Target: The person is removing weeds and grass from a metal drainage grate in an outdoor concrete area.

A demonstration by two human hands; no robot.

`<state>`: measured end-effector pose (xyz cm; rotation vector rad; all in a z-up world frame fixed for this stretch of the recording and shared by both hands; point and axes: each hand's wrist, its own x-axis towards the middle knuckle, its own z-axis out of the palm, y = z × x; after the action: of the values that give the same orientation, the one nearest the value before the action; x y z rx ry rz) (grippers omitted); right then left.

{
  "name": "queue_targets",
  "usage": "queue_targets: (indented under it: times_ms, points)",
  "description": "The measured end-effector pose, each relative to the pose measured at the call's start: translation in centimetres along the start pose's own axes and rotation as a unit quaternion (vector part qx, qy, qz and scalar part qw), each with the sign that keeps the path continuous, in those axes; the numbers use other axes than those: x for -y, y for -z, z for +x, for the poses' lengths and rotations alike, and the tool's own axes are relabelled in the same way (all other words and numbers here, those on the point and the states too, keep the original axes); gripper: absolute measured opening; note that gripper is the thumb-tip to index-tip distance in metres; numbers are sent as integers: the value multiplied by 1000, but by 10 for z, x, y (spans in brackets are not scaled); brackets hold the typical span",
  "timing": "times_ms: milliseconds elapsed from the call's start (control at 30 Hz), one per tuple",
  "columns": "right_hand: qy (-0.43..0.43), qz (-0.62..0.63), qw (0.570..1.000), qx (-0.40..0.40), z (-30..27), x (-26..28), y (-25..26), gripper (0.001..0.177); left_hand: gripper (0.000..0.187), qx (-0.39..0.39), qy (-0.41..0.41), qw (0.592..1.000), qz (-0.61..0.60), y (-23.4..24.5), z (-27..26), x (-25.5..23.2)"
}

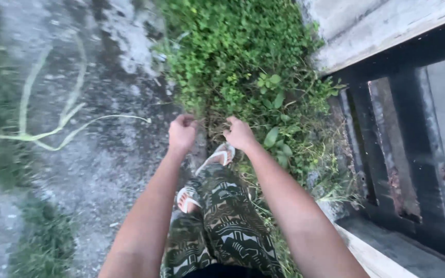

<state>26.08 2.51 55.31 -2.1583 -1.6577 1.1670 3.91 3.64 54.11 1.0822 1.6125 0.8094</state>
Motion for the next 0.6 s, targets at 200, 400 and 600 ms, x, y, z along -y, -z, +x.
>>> queue_targets:
  times_ms: [200,400,600]
  points:
    - [-54,-141,988,21,121,-135,-21,51,26,31,151,959,-239,-102,114,122]
    - [-125,-89,987,40,246,-194,-67,55,28,70,307,912,-263,-179,186,162]
    - [-106,46,993,-14,355,-276,-148,67,30,96,357,901,-226,-270,255,240]
